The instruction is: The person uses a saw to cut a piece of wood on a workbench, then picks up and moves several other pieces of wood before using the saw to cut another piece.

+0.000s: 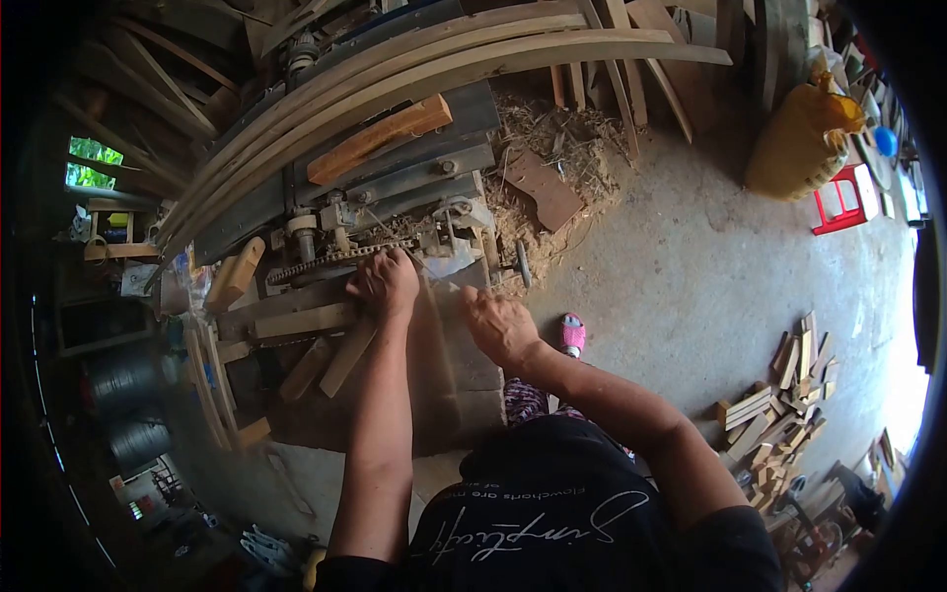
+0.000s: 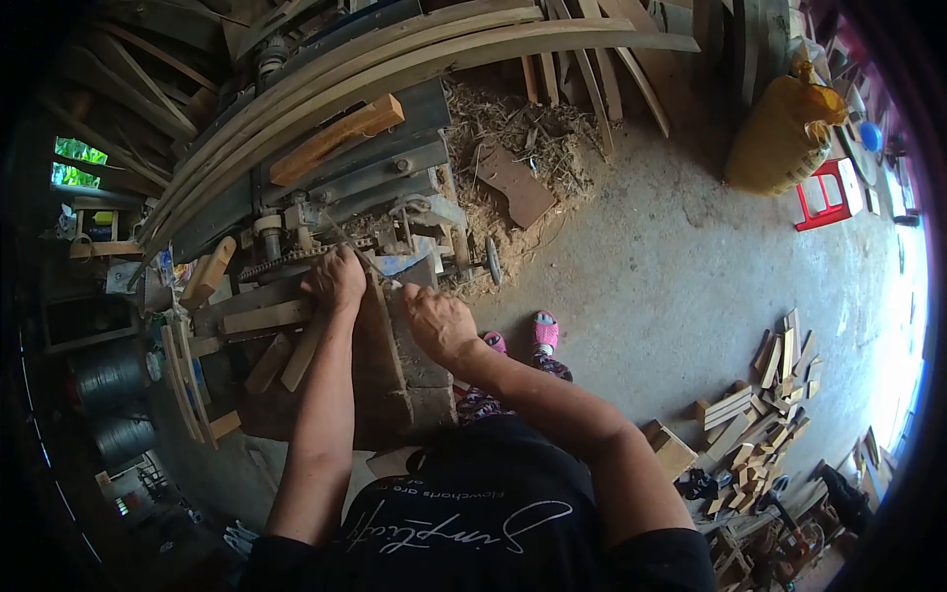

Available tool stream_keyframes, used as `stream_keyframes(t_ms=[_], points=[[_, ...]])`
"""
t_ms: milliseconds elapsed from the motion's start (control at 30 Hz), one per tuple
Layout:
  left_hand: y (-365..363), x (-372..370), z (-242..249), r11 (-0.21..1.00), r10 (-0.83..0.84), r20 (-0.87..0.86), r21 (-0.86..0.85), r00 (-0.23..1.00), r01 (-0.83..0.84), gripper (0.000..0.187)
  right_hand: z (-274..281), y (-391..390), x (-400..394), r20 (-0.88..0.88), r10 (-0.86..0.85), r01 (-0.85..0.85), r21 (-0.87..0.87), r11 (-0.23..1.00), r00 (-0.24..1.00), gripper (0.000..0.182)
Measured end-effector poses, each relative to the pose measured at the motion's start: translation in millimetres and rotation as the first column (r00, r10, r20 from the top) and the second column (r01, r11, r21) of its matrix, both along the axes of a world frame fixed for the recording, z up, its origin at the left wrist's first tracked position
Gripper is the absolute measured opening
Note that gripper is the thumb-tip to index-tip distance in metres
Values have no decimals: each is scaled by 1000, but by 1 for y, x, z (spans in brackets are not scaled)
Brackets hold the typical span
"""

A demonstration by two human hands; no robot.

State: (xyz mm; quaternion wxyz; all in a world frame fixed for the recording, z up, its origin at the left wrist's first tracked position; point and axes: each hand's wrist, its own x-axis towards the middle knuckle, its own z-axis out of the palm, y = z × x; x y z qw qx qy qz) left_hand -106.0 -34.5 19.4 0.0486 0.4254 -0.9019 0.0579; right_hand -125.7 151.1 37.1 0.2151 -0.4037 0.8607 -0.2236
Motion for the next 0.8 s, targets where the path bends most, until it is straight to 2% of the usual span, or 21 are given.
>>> stream_keyframes(t_ms=[67,100,200,233,300,333,400,433,500,533,600,667,733,800], points=[[-2,0,-3,1000,-5,-28,6,1000,6,32,0,14,0,29,37,-34,-80,996,999,10],[-3,0,-7,1000,-15,-60,10,998,16,33,12,18,-4,72,57,-58,5,998,996,9],[-6,0,-16,1000,12,-113,15,994,-10,33,3,6,-7,35,72,-73,13,997,997,9],[-7,1,-17,1000,16,-104,17,994,-15,33,-1,-4,-12,-28,70,-71,-40,997,997,8],[-13,-1,-17,991,45,-44,126,998,-39,32,4,-23,-22,3,83,-83,-2,997,997,8],[-19,1,-22,992,46,-41,119,998,-40,32,7,-29,-25,28,89,-90,37,995,996,8],[-25,3,-27,988,-21,-44,150,999,28,32,4,-26,-19,30,63,-63,8,998,998,8],[-24,2,-23,989,-20,-43,149,999,27,32,4,-19,-17,-20,51,-52,-24,998,998,10],[-14,0,-9,963,17,-106,270,994,12,38,2,-2,-13,-112,26,-36,-82,996,993,16],[-10,-2,-4,962,18,-104,272,994,11,38,1,4,-12,-110,27,-36,-80,996,994,16],[-5,-8,2,955,122,-110,285,987,-86,37,1,12,-15,-12,48,-49,-81,995,999,17],[-9,-7,-5,961,119,-68,261,991,-98,35,7,15,-19,30,60,-59,-53,997,998,19],[-10,-8,-7,965,121,-19,236,993,-113,34,11,11,-26,133,101,-97,-34,995,986,9],[-10,-7,-7,958,116,-176,280,978,-63,36,2,-9,-31,87,103,-99,-52,994,991,9]])
